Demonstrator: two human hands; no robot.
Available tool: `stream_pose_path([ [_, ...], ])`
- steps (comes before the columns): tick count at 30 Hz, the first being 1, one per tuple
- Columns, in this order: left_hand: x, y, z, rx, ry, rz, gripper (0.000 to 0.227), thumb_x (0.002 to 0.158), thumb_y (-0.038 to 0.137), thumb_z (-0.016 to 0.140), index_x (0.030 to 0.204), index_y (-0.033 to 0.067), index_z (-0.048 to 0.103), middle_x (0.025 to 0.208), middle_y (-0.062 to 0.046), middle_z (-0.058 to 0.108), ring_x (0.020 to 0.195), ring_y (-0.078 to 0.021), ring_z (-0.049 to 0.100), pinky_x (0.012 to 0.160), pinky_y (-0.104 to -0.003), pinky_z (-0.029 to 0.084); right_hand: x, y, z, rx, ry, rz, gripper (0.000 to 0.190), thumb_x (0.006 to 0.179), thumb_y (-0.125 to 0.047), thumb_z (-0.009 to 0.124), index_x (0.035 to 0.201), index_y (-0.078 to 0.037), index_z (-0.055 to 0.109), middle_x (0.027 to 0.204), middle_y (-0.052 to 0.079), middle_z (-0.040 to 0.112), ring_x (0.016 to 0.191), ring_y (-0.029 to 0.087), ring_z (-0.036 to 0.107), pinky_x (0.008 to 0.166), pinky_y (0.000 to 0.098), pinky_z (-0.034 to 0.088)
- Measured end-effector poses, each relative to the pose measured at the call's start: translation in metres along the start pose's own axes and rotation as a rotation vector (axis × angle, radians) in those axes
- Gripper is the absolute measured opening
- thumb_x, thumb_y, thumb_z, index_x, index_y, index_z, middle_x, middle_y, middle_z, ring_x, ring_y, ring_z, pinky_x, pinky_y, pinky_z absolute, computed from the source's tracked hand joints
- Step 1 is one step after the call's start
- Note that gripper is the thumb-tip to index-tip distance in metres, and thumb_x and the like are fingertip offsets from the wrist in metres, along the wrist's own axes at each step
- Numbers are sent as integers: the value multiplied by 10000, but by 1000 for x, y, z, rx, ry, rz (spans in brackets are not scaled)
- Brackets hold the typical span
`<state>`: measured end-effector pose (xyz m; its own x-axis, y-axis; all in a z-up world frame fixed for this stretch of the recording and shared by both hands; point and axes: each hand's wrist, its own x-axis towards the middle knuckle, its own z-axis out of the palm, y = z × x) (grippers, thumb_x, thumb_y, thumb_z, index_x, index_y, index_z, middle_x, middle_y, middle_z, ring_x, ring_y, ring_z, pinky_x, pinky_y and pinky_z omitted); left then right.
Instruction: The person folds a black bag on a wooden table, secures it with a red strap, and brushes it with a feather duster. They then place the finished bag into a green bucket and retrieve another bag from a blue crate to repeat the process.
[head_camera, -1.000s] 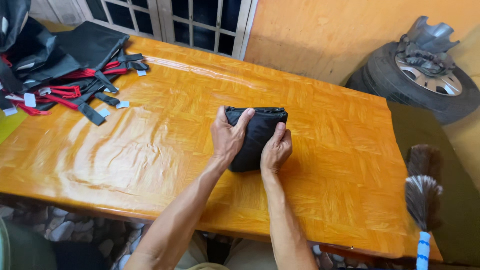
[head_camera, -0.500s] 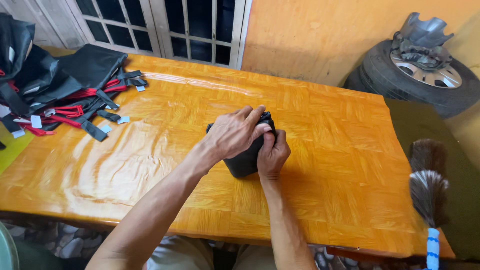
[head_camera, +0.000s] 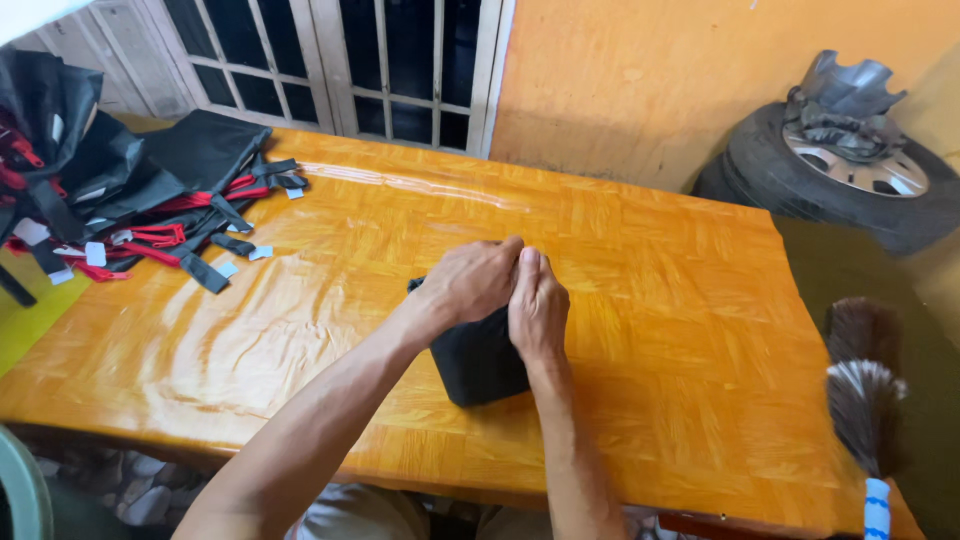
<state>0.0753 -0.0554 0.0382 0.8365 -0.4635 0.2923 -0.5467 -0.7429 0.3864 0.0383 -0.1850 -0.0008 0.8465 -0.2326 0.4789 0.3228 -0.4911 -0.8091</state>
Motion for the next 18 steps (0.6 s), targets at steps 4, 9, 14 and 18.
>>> stream_pose_path([
  [4,17,-42,36,-308,-141,-115,469,999,403,395,1022,23,668,1064,-318,698,1107,-543,621,927,-648,501,17,17,25,-310,-326,319,827,1048,-683,189,1117,-4,658,1157,330,684,1196,525,599,1049,611,424],
  [9,10,-83,79,-306,-13,-250,548,1066,488,300,1015,64,643,992,-282,716,1040,-497,672,896,-614,528,15,29,46,-383,-452,470,761,1039,-656,236,1215,-33,636,1256,286,667,1269,478,572,1083,579,422],
  [14,-17,-55,95,238,700,-188,229,1058,271,485,1235,148,561,905,-93,677,786,-309,726,638,-449,573,13,49,61,-469,-424,482,718,1004,-707,347,1227,-89,635,1224,239,689,1237,449,607,1030,576,466],
  [18,-69,2,85,34,403,-371,706,1037,497,419,1469,-60,449,1456,-327,496,1416,-485,415,1132,-666,282,11,30,56,-429,-444,528,730,1019,-645,354,1209,13,608,1233,322,662,1249,497,581,1059,593,439],
])
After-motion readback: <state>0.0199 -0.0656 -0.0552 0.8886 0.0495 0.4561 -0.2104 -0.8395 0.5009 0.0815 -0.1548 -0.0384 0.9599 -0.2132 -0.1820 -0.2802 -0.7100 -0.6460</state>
